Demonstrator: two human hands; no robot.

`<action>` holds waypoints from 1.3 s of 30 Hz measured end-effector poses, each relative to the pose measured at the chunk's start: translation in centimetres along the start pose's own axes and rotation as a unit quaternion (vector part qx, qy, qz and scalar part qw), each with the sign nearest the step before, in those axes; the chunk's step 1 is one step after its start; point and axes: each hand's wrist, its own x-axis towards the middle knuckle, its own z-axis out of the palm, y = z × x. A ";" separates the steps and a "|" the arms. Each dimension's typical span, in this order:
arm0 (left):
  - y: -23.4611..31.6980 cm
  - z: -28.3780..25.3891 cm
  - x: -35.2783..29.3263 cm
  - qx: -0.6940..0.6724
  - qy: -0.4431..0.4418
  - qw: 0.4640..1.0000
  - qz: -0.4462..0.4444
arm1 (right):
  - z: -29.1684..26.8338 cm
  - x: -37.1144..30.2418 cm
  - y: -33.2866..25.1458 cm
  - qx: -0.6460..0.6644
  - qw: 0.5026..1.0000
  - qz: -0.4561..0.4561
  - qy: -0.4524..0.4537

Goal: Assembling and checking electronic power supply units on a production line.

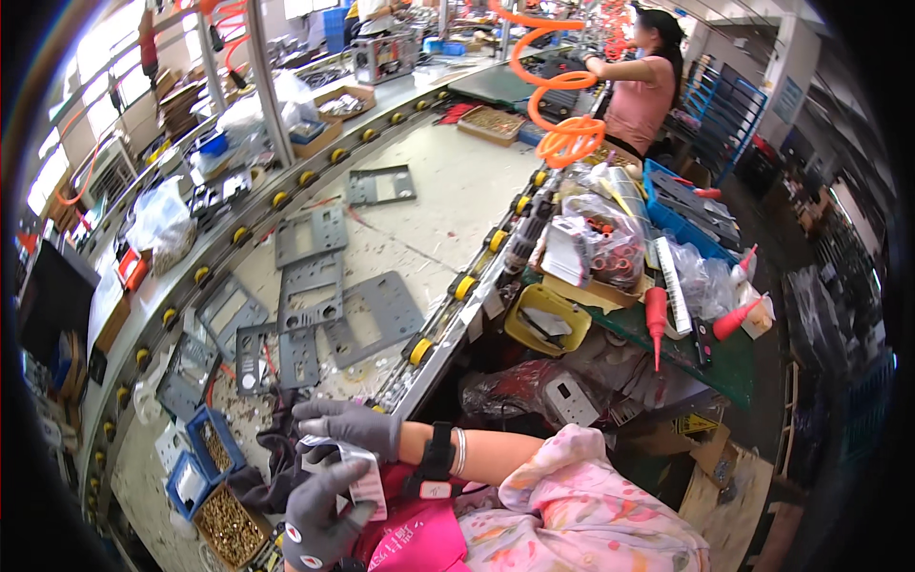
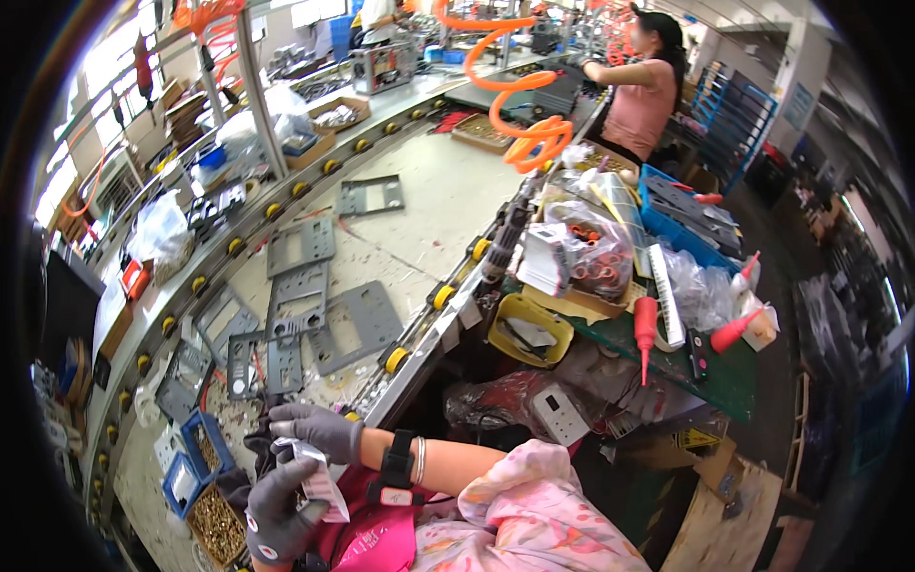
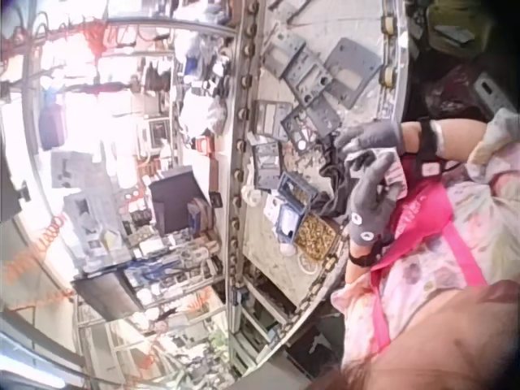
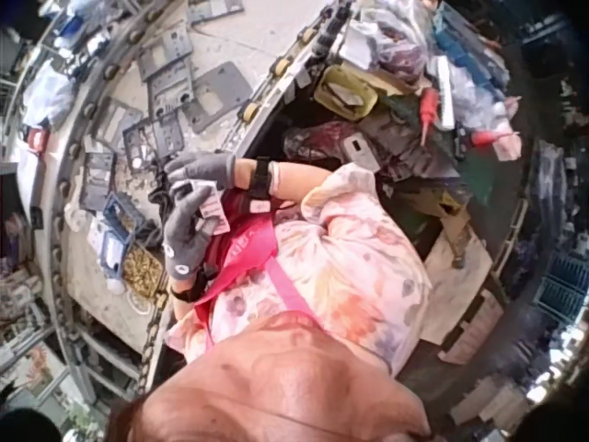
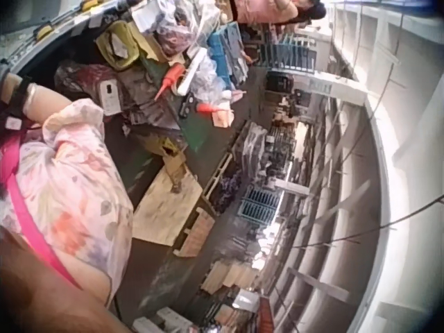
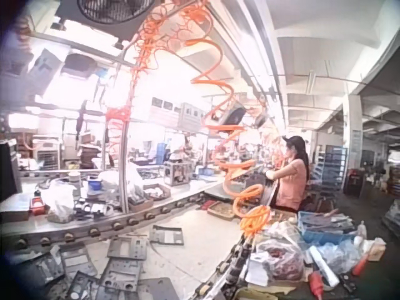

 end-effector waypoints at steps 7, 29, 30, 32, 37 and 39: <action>4.6 1.3 1.3 0.115 -0.204 0.961 0.145 | -1.1 -6.9 -4.9 -0.292 0.900 -0.323 -0.003; 3.0 5.2 0.5 -0.034 -0.106 0.993 -0.035 | -21.4 -52.4 -13.8 -0.626 0.398 0.092 0.665; 3.0 5.2 0.5 -0.031 -0.102 0.994 -0.034 | -21.8 -52.2 -13.8 -0.612 0.404 0.092 0.674; 3.0 5.2 0.3 -0.031 -0.098 0.994 -0.036 | -20.8 -51.7 -13.9 -0.606 0.379 0.115 0.690; 3.4 5.0 -0.1 -0.026 -0.086 0.995 -0.052 | -16.5 -48.6 -14.6 -0.629 0.240 0.099 0.733; 3.6 5.1 -0.3 -0.030 -0.076 0.995 -0.056 | -15.4 -47.3 -14.7 -0.683 0.251 -0.024 0.685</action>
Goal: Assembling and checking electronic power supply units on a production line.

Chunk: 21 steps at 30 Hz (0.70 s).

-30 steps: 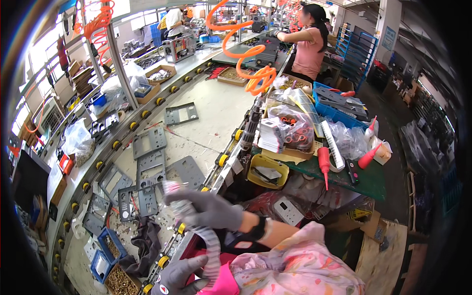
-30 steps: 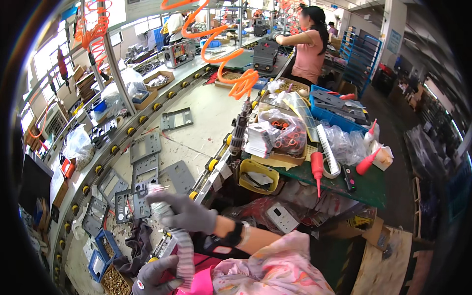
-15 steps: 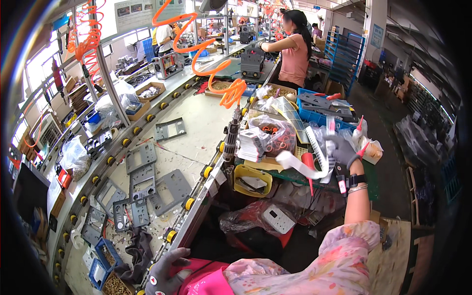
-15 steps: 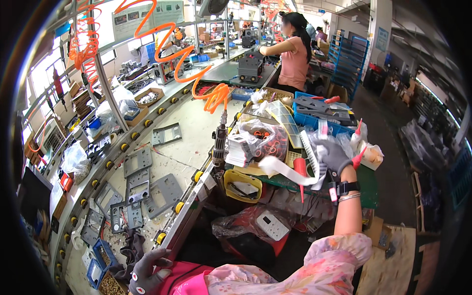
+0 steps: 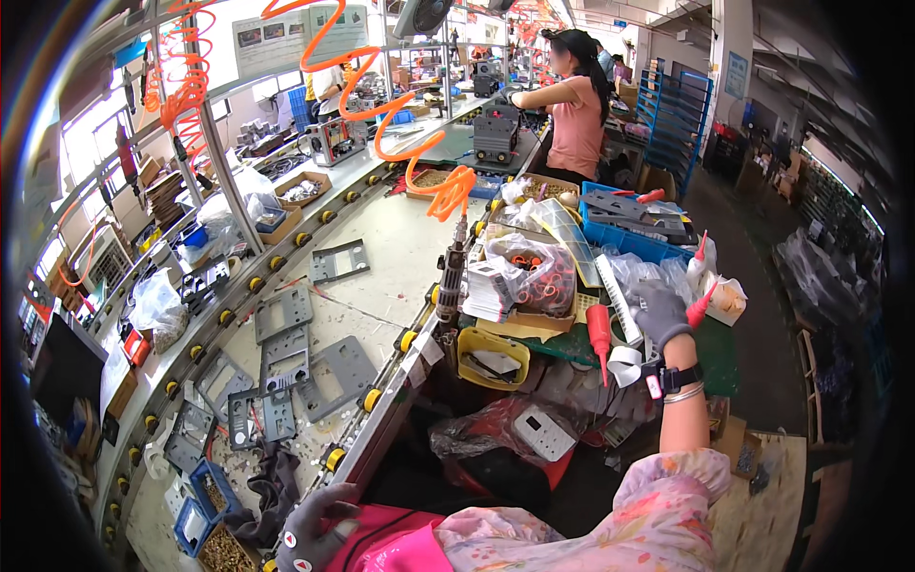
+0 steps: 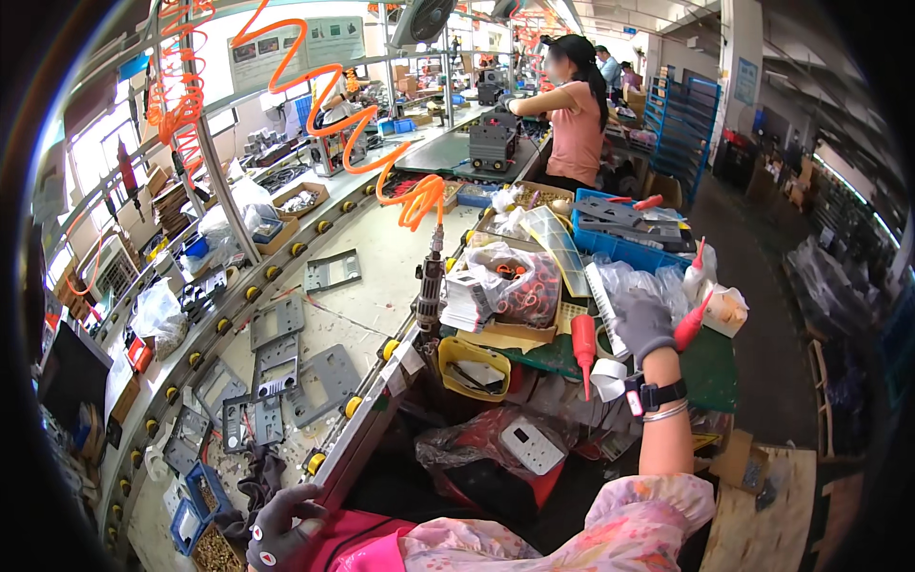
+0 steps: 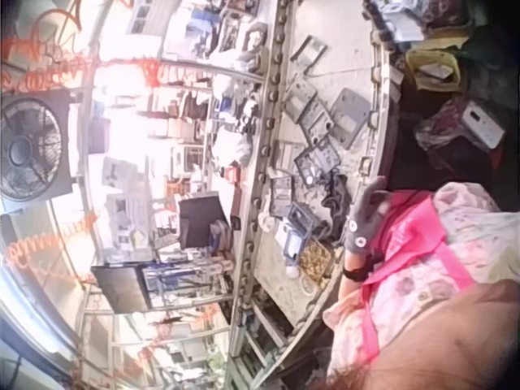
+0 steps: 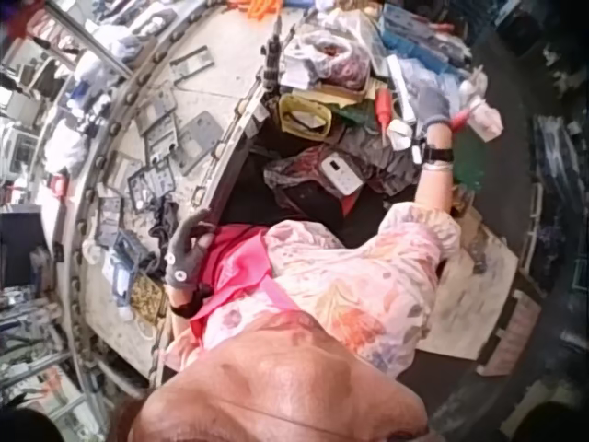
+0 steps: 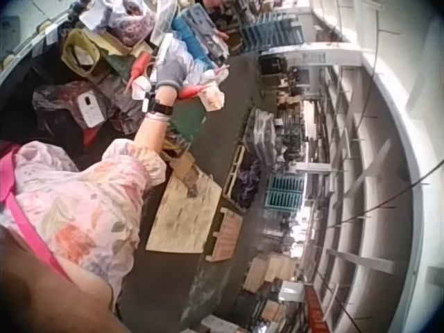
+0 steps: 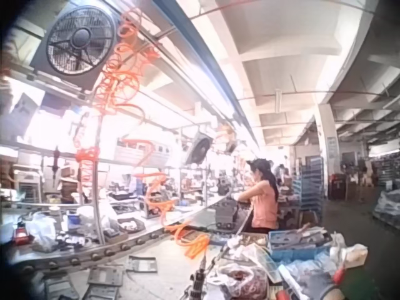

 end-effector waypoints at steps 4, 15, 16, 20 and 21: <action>0.0 -0.1 -0.6 0.004 0.007 1.000 -0.011 | -1.3 -1.6 -6.4 0.191 0.970 -0.138 0.059; -4.7 -1.3 -3.1 -0.044 0.090 0.995 -0.027 | 8.1 -12.2 -24.7 0.468 0.743 -0.378 -0.293; -4.2 -1.5 -3.1 0.003 0.080 0.996 -0.028 | 8.9 -13.1 -25.5 0.456 0.736 -0.407 -0.290; -2.0 -3.1 -3.1 0.024 0.083 0.996 0.015 | 10.3 -14.4 -27.2 0.483 0.676 -0.430 -0.354; -2.0 -4.1 -3.0 0.040 0.076 0.996 0.027 | 10.9 -14.1 -27.8 0.476 0.658 -0.452 -0.368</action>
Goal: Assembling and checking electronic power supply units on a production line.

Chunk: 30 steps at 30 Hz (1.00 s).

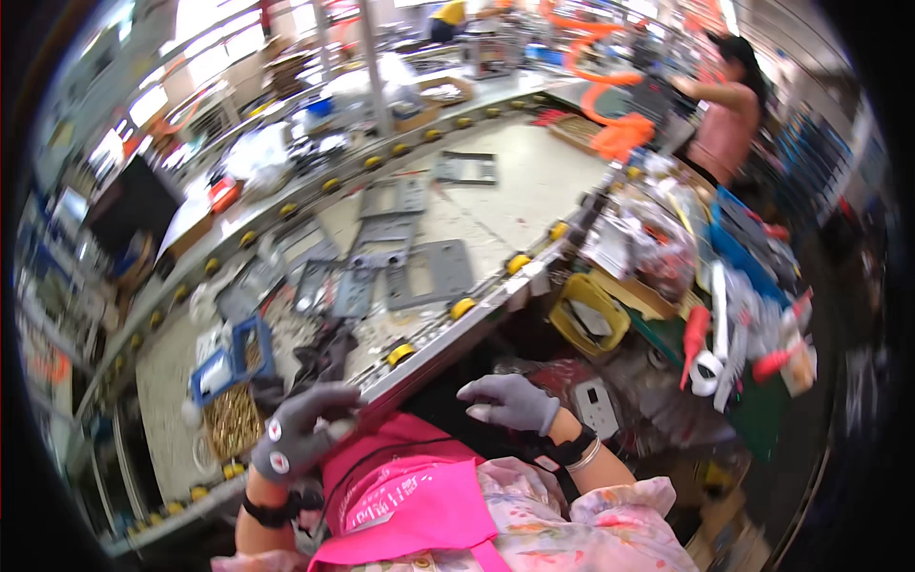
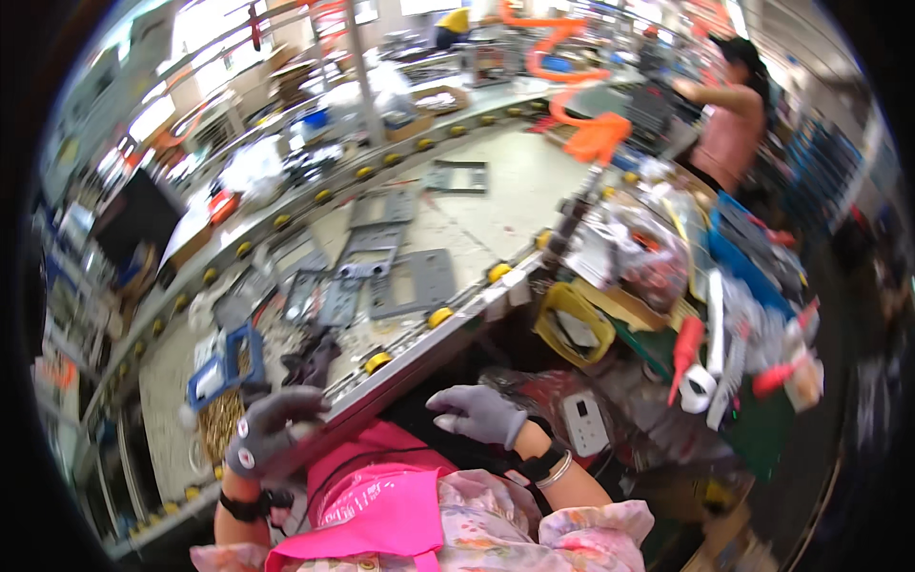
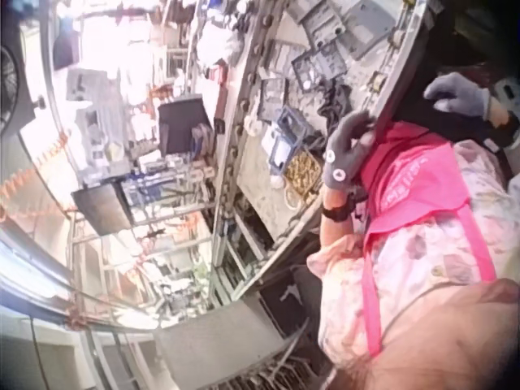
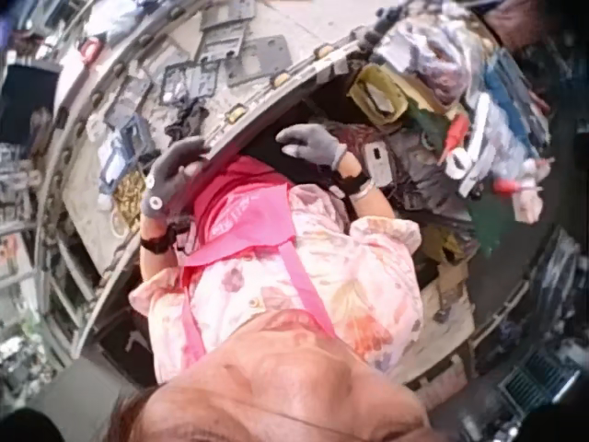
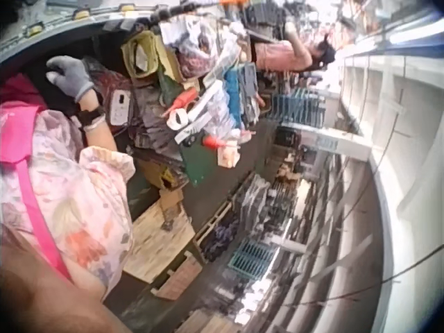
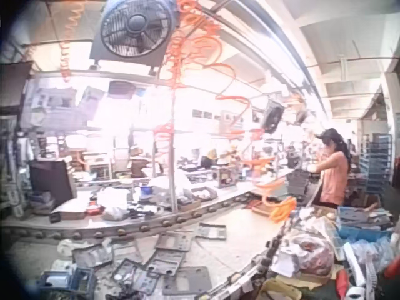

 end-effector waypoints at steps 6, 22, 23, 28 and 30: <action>-0.6 -5.6 4.4 -0.148 0.097 0.983 -0.047 | 0.1 8.2 1.7 0.181 0.981 0.053 0.055; -22.0 -7.8 9.9 -0.426 0.263 0.836 -0.226 | 3.7 31.3 7.3 -0.304 0.946 0.111 0.022; -21.6 -8.0 10.0 -0.423 0.261 0.835 -0.235 | 3.4 31.4 8.0 -0.308 0.944 0.114 0.021; -21.7 -7.8 10.3 -0.415 0.262 0.841 -0.228 | 2.5 31.2 9.6 -0.234 0.961 0.128 0.074; -22.2 -7.3 10.4 -0.397 0.260 0.845 -0.245 | 2.7 31.4 9.5 -0.247 0.956 0.132 0.083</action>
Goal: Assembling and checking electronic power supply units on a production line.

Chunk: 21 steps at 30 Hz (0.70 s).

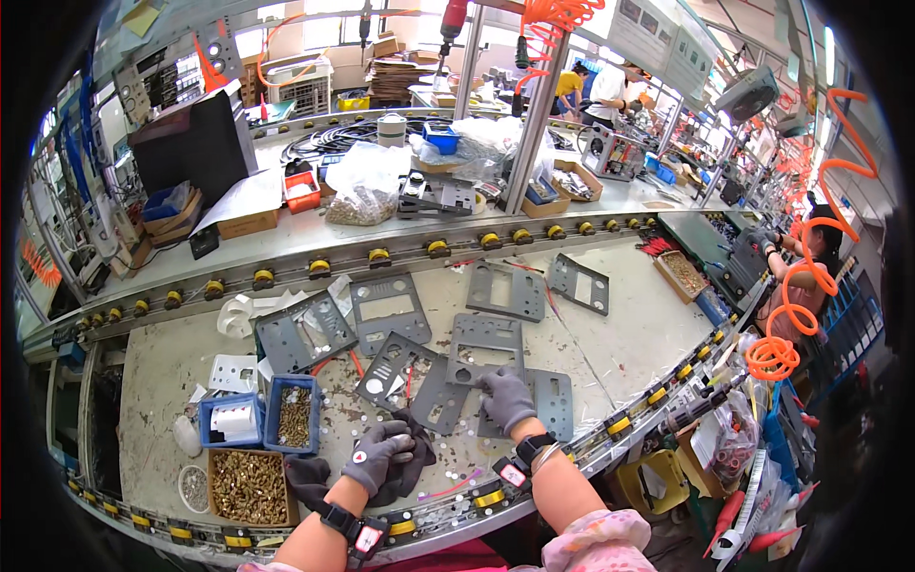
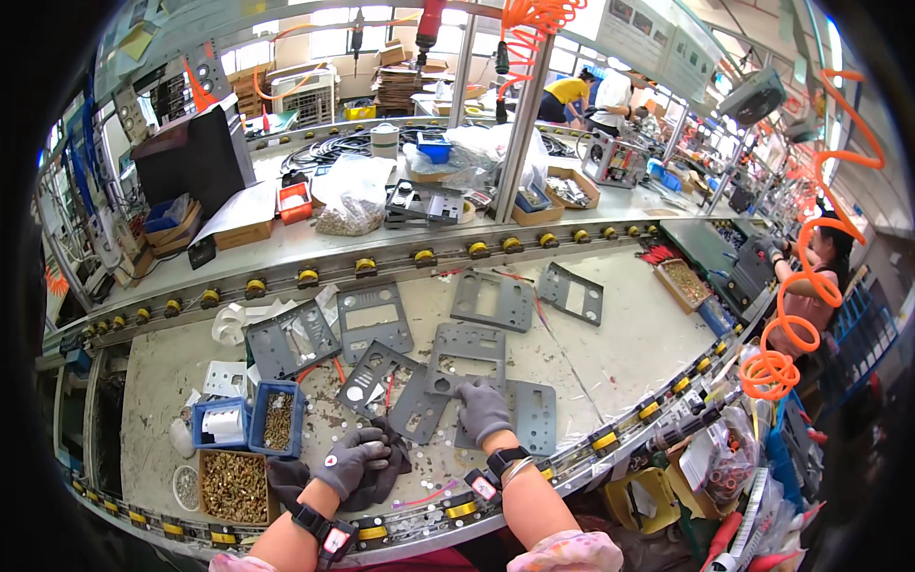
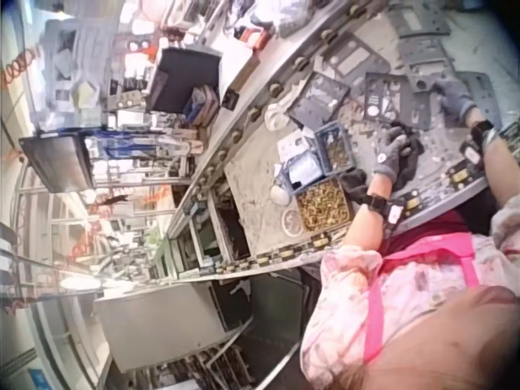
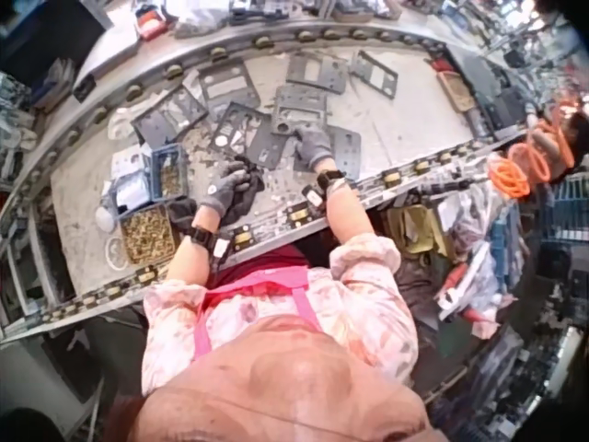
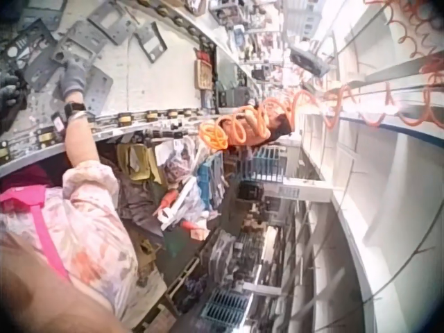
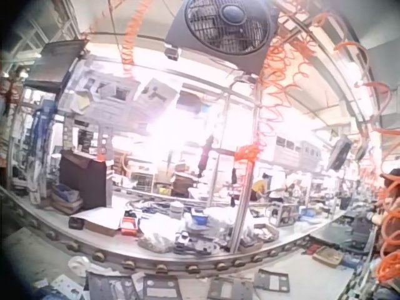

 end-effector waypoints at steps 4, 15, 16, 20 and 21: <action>0.3 0.3 -0.1 -0.018 -0.006 1.000 -0.005 | -0.3 -0.1 0.3 -0.033 0.999 0.011 -0.033; 0.4 0.2 -0.5 0.000 -0.001 1.000 0.012 | -0.7 -0.2 -0.7 -0.079 0.995 -0.025 -0.051; 0.3 0.0 -0.4 0.005 0.000 1.000 0.018 | -0.5 -0.2 -0.6 -0.072 0.995 -0.034 -0.055; 0.1 0.0 -0.2 0.005 -0.014 1.000 0.022 | 1.6 -0.2 0.5 -0.055 0.998 -0.039 0.000; 0.1 0.2 -0.1 0.007 -0.013 1.000 0.025 | 2.2 -0.2 0.8 -0.077 0.995 -0.051 0.041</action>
